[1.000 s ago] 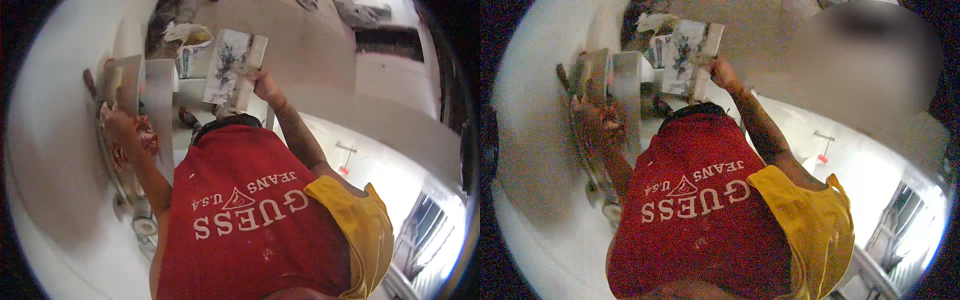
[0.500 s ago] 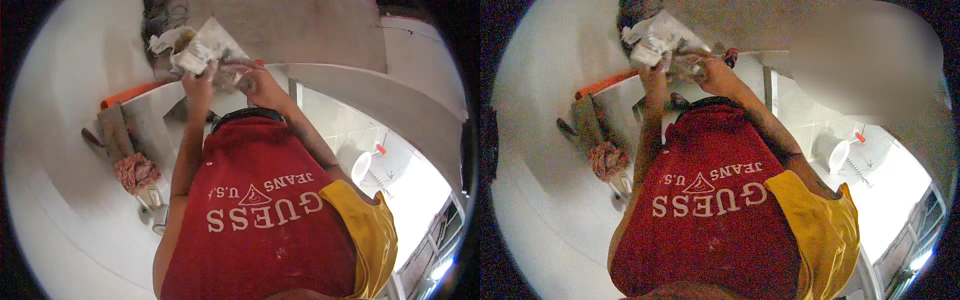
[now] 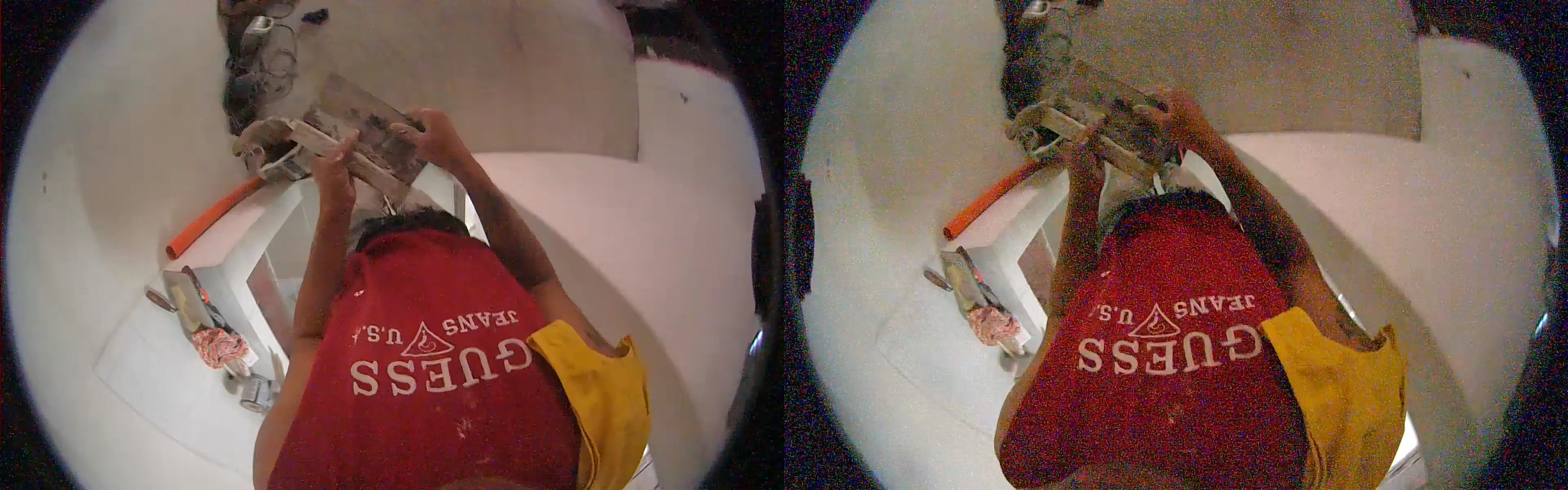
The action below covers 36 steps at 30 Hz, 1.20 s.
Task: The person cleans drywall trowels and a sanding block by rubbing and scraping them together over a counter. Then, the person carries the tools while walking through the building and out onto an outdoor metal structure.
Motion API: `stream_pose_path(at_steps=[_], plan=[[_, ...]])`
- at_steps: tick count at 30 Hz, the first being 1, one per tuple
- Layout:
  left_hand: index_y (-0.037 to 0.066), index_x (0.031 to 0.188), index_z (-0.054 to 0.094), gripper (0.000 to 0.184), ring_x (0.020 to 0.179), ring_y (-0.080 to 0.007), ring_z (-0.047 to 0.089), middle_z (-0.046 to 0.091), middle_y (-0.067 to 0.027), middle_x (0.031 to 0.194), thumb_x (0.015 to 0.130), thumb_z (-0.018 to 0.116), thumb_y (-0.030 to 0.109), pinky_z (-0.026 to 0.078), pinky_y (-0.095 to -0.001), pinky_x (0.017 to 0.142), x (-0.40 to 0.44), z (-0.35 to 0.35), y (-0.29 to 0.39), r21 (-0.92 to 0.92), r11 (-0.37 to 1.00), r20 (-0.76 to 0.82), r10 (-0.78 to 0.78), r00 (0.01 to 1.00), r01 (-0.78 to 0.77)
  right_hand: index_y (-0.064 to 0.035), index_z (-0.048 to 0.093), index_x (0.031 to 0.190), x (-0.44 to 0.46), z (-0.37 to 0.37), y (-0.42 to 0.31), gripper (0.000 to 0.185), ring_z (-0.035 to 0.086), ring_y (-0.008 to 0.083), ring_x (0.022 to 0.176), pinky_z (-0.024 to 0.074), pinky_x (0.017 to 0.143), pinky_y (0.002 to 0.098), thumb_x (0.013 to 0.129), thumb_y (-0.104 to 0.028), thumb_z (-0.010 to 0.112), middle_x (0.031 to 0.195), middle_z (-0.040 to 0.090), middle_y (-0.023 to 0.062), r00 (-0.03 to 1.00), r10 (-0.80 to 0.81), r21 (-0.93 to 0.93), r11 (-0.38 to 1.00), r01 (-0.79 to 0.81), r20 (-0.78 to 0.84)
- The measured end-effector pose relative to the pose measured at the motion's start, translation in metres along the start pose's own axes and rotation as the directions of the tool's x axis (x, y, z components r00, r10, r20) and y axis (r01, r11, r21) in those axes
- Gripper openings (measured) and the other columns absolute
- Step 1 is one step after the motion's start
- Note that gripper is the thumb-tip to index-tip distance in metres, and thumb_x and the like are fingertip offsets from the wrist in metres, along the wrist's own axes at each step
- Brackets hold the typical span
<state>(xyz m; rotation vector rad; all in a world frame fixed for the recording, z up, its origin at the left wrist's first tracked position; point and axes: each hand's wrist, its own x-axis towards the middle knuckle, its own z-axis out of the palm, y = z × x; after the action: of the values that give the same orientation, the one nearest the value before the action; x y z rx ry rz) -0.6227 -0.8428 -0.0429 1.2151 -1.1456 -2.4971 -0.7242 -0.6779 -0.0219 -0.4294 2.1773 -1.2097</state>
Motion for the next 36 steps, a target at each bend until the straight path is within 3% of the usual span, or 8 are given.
stream_pose_path(at_steps=[5, 10, 17, 19, 24, 25, 30, 36], plan=[[0.002, 0.088, 0.063, 0.016, 0.062, -0.0109, 0.055, 0.058, -0.0021, 0.071, 0.076, 0.068, 0.012, 0.041, -0.0257, 0.050, 0.059, 0.013, -0.002, -0.257, 0.956, 0.183, -0.096, 0.978, 0.142, 0.0009, 0.063, 0.099, 0.059, -0.059, 0.020, 0.034, 0.060, 0.0167, 0.071, 0.0476, 0.065, 0.0354, 0.078, -0.025, 0.067, 0.081, 0.065, 0.0167, 0.987, -0.163, -0.219, 0.962, 0.161, 0.012], [0.005, 0.100, 0.063, 0.028, 0.067, -0.0116, 0.056, 0.061, -0.0046, 0.082, 0.084, 0.059, 0.027, 0.046, -0.0276, 0.057, 0.160, 0.066, 0.023, 0.624, 0.695, 0.521, -0.028, 0.853, -0.358, 0.0031, 0.063, 0.096, 0.140, -0.152, 0.062, 0.030, 0.057, 0.0124, 0.071, 0.0473, 0.064, 0.0323, 0.078, -0.021, 0.068, 0.077, 0.065, 0.0128, 0.991, -0.098, -0.339, 0.933, 0.122, 0.088], [0.004, 0.085, 0.061, 0.031, 0.059, -0.0124, 0.056, 0.060, -0.0044, 0.075, 0.074, 0.072, 0.030, 0.045, -0.0292, 0.050, 0.217, 0.172, 0.045, 0.077, 0.996, 0.390, 0.004, 0.921, -0.037, -0.0057, 0.063, 0.103, 0.251, -0.209, 0.063, 0.024, 0.060, 0.0191, 0.090, 0.0465, 0.081, 0.0358, 0.088, -0.021, 0.051, 0.095, 0.065, 0.0090, 0.998, -0.043, -0.575, 0.818, 0.011, -0.041], [0.003, 0.090, 0.059, 0.030, 0.065, -0.0125, 0.057, 0.060, -0.0057, 0.080, 0.077, 0.070, 0.028, 0.046, -0.0286, 0.052, 0.219, 0.185, 0.049, 0.305, 0.903, 0.439, 0.149, 0.886, -0.303, -0.0053, 0.062, 0.101, 0.271, -0.210, 0.046, 0.021, 0.060, 0.0180, 0.092, 0.0463, 0.081, 0.0352, 0.087, -0.017, 0.052, 0.097, 0.065, 0.0088, 1.000, -0.025, -0.291, 0.956, 0.025, 0.004], [0.001, 0.103, 0.057, 0.035, 0.071, -0.0209, 0.062, 0.063, -0.0119, 0.084, 0.082, 0.062, 0.029, 0.049, -0.0337, 0.055, 0.290, 0.174, 0.040, 0.656, 0.674, 0.130, 0.344, 0.930, -0.341, -0.0011, 0.061, 0.100, 0.389, -0.173, 0.093, 0.021, 0.060, 0.0247, 0.094, 0.0462, 0.081, 0.0357, 0.081, -0.007, 0.053, 0.103, 0.063, 0.0159, 0.761, -0.497, -0.197, 0.768, 0.610, 0.418], [0.002, 0.104, 0.057, 0.037, 0.069, -0.0228, 0.063, 0.064, -0.0130, 0.082, 0.082, 0.061, 0.031, 0.050, -0.0355, 0.056, 0.297, 0.153, 0.043, 0.756, 0.600, 0.046, 0.348, 0.936, -0.261, -0.0013, 0.058, 0.107, 0.406, -0.167, 0.068, 0.029, 0.056, 0.0322, 0.103, 0.0445, 0.087, 0.0403, 0.081, -0.013, 0.059, 0.108, 0.061, 0.0162, 0.773, -0.100, -0.467, 0.746, 0.475, 0.626], [0.001, 0.093, 0.061, 0.036, 0.061, -0.0338, 0.063, 0.062, -0.0199, 0.065, 0.079, 0.060, 0.034, 0.050, -0.0429, 0.054, 0.238, 0.060, -0.028, 0.990, 0.106, -0.132, 0.520, 0.844, 0.090, -0.0048, 0.053, 0.118, 0.464, -0.149, 0.057, 0.046, 0.053, 0.0335, 0.107, 0.0424, 0.092, 0.0424, 0.079, -0.026, 0.065, 0.112, 0.058, 0.0174, 0.564, 0.145, -0.578, 0.310, 0.755, 0.813], [-0.001, 0.076, 0.064, 0.036, 0.072, -0.0404, 0.062, 0.064, -0.0227, 0.076, 0.070, 0.061, 0.034, 0.050, -0.0476, 0.071, 0.153, -0.040, -0.272, 0.746, 0.464, -0.646, 0.330, 0.688, 0.478, -0.0031, 0.058, 0.113, 0.490, -0.105, 0.073, 0.039, 0.051, 0.0327, 0.110, 0.0397, 0.096, 0.0404, 0.084, -0.029, 0.057, 0.118, 0.056, 0.0180, 0.289, -0.136, -0.275, 0.114, 0.955, 0.948]])
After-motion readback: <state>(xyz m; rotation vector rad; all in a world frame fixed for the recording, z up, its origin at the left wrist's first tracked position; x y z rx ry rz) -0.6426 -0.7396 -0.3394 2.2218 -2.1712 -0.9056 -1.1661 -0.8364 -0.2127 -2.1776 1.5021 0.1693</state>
